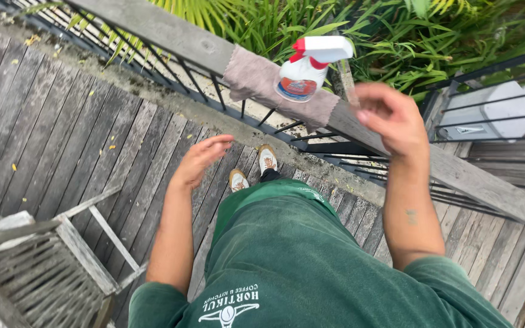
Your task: The person cleans a stone sink by hand under running water, using a cleaning spray and a cloth.
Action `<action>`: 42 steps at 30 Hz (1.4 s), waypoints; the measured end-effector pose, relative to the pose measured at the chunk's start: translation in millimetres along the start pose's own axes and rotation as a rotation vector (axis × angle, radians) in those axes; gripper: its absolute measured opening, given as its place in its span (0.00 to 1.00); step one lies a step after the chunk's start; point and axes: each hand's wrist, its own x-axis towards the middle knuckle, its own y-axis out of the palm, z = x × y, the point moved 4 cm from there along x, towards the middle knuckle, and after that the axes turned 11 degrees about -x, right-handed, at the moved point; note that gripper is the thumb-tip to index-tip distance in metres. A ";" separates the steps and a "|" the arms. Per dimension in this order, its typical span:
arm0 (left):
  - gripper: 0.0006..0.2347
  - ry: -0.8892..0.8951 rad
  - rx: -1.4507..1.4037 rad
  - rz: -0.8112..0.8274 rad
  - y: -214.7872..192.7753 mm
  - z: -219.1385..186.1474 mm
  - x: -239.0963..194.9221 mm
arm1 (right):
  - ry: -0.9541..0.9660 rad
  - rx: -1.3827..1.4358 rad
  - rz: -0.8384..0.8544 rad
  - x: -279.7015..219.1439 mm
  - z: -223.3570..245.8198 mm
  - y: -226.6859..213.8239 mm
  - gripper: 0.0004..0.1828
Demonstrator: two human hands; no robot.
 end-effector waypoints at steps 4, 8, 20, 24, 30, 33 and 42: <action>0.20 -0.058 -0.285 0.035 -41.0 78.2 3.0 | 0.095 0.760 0.256 -95.1 -72.3 14.3 0.17; 0.22 -0.424 0.444 -0.168 -58.8 195.5 -5.6 | 0.771 -0.370 0.352 -187.4 -222.2 69.4 0.30; 0.21 -0.873 0.747 0.413 16.4 252.0 -25.3 | 1.187 -0.157 0.235 -330.5 -277.7 195.0 0.35; 0.16 -0.529 1.203 0.519 42.9 243.4 6.9 | 1.118 -0.638 0.308 -343.9 -273.8 191.0 0.23; 0.16 -0.057 1.071 0.427 64.0 237.7 -20.8 | 1.008 -0.619 -0.058 -351.4 -272.7 167.7 0.21; 0.19 -0.356 1.085 0.386 68.1 249.4 -25.1 | 0.939 -0.597 -0.149 -357.3 -271.8 179.7 0.23; 0.17 -0.112 1.233 -0.191 70.8 256.1 -61.3 | 0.861 -0.948 -0.282 -426.5 -246.0 132.6 0.17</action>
